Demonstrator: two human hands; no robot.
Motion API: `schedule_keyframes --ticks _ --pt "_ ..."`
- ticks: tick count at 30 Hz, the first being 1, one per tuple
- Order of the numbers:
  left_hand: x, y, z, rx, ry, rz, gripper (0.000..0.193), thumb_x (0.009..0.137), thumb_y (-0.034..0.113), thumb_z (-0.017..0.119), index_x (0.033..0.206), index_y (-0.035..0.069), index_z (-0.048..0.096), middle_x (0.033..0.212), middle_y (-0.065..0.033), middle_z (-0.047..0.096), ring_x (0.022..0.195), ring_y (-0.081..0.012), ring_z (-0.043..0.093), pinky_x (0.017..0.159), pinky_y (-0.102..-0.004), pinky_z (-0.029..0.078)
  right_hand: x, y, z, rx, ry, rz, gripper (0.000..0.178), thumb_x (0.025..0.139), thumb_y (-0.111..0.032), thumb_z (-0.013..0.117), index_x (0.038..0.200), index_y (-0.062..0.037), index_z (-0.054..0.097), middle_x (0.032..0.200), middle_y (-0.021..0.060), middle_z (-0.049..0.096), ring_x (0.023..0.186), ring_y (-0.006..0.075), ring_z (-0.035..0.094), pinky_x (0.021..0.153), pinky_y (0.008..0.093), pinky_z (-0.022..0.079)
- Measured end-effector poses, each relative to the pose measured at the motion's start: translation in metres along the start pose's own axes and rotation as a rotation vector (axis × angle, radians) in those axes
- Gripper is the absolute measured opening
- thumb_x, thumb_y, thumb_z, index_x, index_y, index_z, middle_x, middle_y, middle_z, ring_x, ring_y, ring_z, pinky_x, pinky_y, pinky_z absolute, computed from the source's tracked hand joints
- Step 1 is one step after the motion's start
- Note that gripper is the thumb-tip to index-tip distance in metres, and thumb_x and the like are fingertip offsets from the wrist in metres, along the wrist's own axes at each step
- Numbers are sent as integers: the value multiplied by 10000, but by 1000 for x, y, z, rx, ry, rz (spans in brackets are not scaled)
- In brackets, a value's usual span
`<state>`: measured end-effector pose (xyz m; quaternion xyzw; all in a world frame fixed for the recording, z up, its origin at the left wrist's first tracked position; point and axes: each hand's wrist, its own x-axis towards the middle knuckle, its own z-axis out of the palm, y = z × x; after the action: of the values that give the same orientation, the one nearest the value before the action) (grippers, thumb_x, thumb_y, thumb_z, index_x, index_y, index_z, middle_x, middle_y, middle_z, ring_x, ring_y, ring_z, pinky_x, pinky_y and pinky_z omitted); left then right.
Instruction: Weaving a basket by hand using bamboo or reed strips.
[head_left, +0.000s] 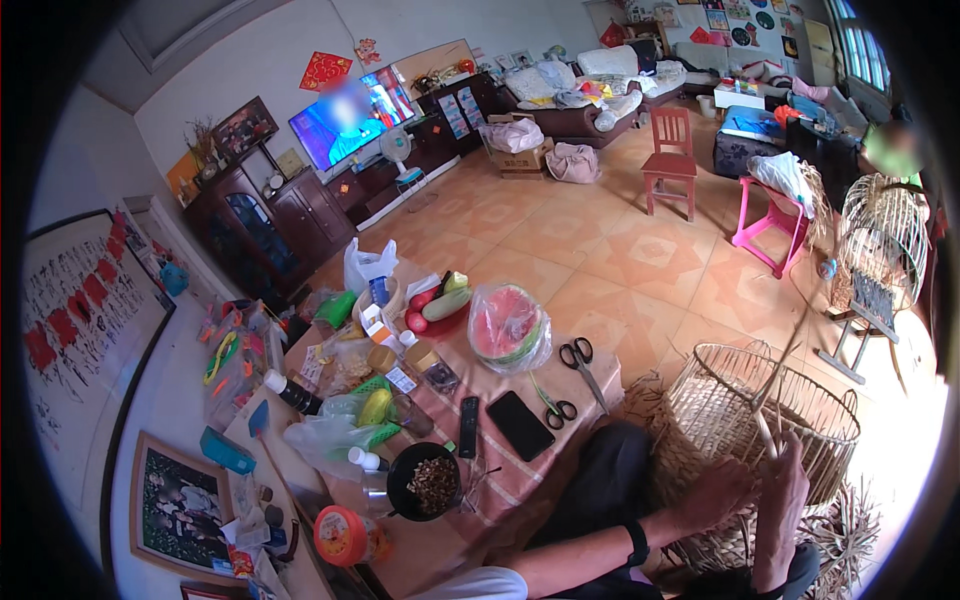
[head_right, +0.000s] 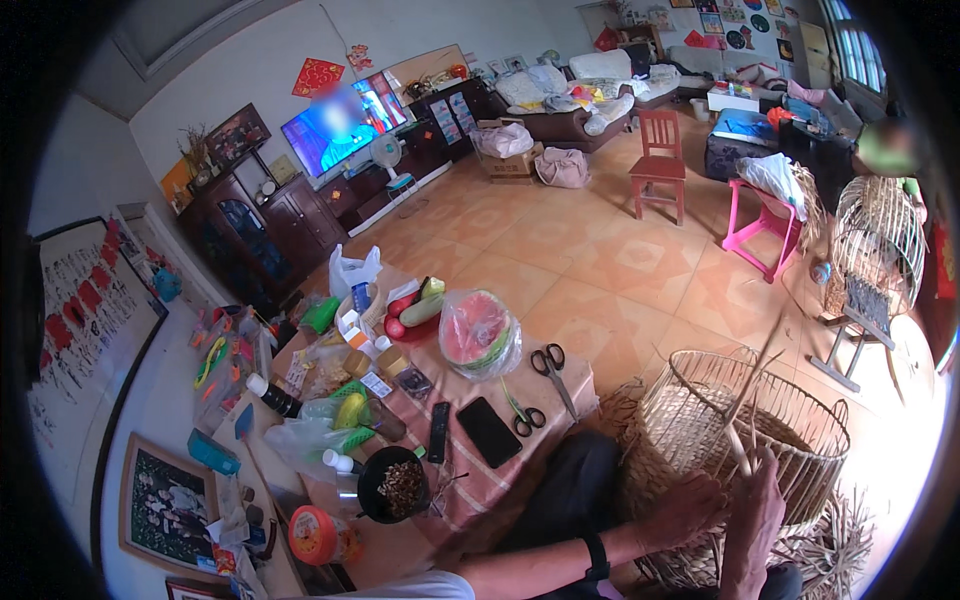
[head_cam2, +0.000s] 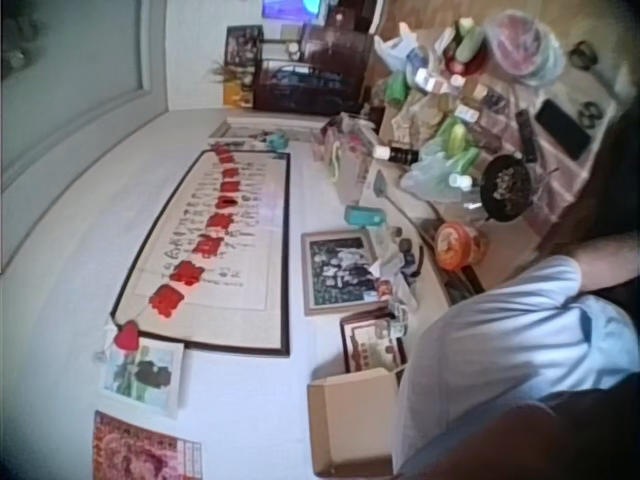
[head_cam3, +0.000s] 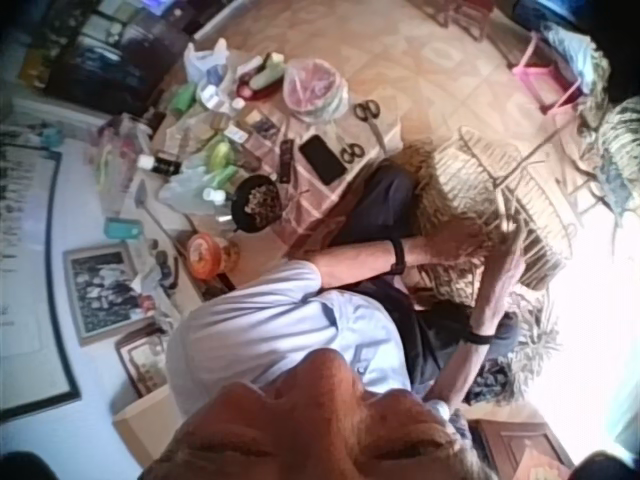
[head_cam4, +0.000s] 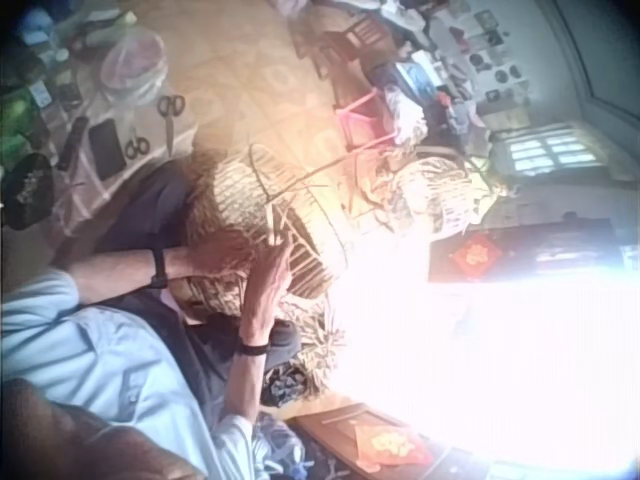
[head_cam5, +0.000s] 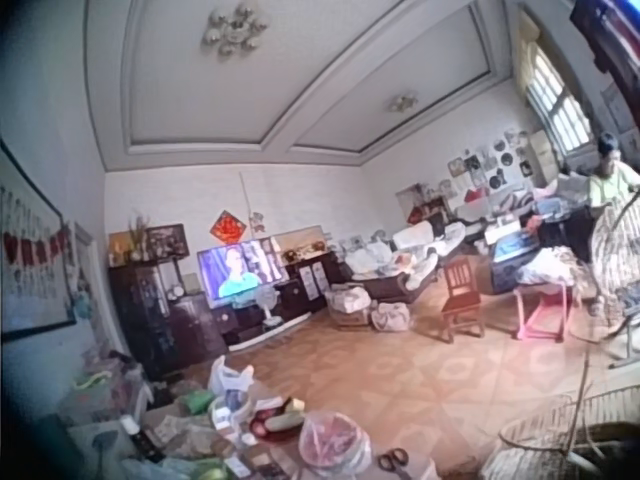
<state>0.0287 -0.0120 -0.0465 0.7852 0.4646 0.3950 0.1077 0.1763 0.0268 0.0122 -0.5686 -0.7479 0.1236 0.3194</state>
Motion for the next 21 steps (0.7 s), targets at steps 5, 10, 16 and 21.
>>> schedule_keyframes --ticks 5,10,16,21 --pt "8 2 5 77 132 93 172 937 164 645 1031 21 624 965 -125 586 972 -297 588 941 -432 456 -31 48 13 655 234 293 376 802 -12 812 1078 -69 563 710 -15 537 637 51 462 578 233 359" --pt "8 3 4 71 176 31 186 948 162 637 1062 16 625 943 -120 600 946 -294 597 958 -423 456 -55 56 5 764 278 244 277 879 -75 792 1039 -64 566 712 -30 541 609 40 461 547 209 370" --pt "8 4 7 19 169 -33 127 975 148 588 1038 38 599 940 -115 595 943 -295 596 964 -424 452 -23 79 -19 1232 284 641 116 994 -133 679 1027 -120 568 733 -34 560 494 12 412 422 167 303" --pt "17 8 -6 -79 106 3 101 976 139 576 1008 44 576 908 -113 576 918 -310 586 903 -420 446 -118 93 1 1450 158 668 214 985 -234 691 1110 -99 581 813 -24 582 626 20 523 524 159 397"
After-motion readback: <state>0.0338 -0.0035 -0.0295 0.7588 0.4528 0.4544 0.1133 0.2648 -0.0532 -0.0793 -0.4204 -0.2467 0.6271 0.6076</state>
